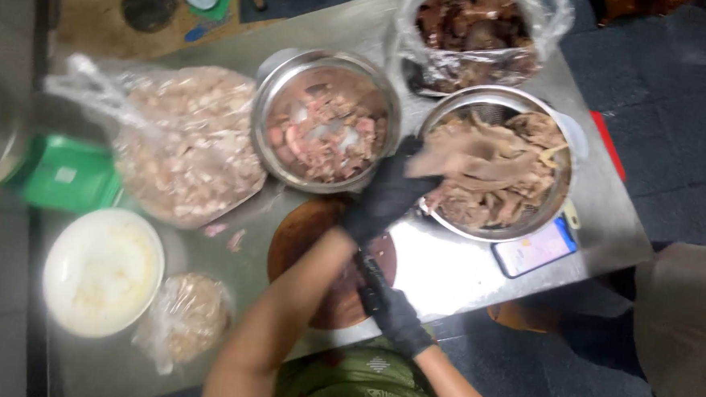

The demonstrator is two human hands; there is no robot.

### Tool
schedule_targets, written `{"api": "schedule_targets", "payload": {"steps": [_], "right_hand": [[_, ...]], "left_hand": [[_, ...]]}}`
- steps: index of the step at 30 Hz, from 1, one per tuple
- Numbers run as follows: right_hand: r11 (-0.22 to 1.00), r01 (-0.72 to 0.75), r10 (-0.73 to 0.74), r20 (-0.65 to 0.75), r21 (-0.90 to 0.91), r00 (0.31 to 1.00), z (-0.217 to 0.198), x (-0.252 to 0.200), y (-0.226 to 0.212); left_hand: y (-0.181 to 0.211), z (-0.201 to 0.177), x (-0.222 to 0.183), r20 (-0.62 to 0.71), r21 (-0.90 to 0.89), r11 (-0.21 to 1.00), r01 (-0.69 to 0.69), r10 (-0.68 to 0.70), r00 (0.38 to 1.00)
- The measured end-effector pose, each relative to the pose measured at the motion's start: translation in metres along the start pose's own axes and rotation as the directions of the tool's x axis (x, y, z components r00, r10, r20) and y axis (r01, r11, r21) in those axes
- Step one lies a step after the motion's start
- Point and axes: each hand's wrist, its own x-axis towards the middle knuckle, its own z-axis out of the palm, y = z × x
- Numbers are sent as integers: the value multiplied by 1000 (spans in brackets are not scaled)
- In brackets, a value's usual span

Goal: Cutting and sorting pieces of cooked meat on a wooden cutting board and placing them into metal bowls.

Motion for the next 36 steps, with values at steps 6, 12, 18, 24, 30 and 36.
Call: {"api": "schedule_targets", "payload": {"steps": [6,12,18,24,30,36], "right_hand": [[902,214,-239,22,374,971,-59,-48,-89],[984,139,-138,11,-112,990,-16,-39,6],[977,18,-6,57,-212,998,4,-48,-10],[950,-103,128,66,-296,990,5,-43,-21],[896,-205,261,94,-393,961,10,-40,-38],[841,-271,353,96,-469,931,10,-20,-64]], "left_hand": [[-73,-89,-109,-404,-206,931,301,-362,840],[-273,-70,-152,-620,-158,900,406,-410,669],[-204,-91,-154,-468,882,295,369,448,762],[-241,-77,-82,-422,688,725,-30,433,796],[-292,-74,-72,-543,774,605,188,480,689],[-288,-76,-76,-558,625,774,101,352,752]]}}
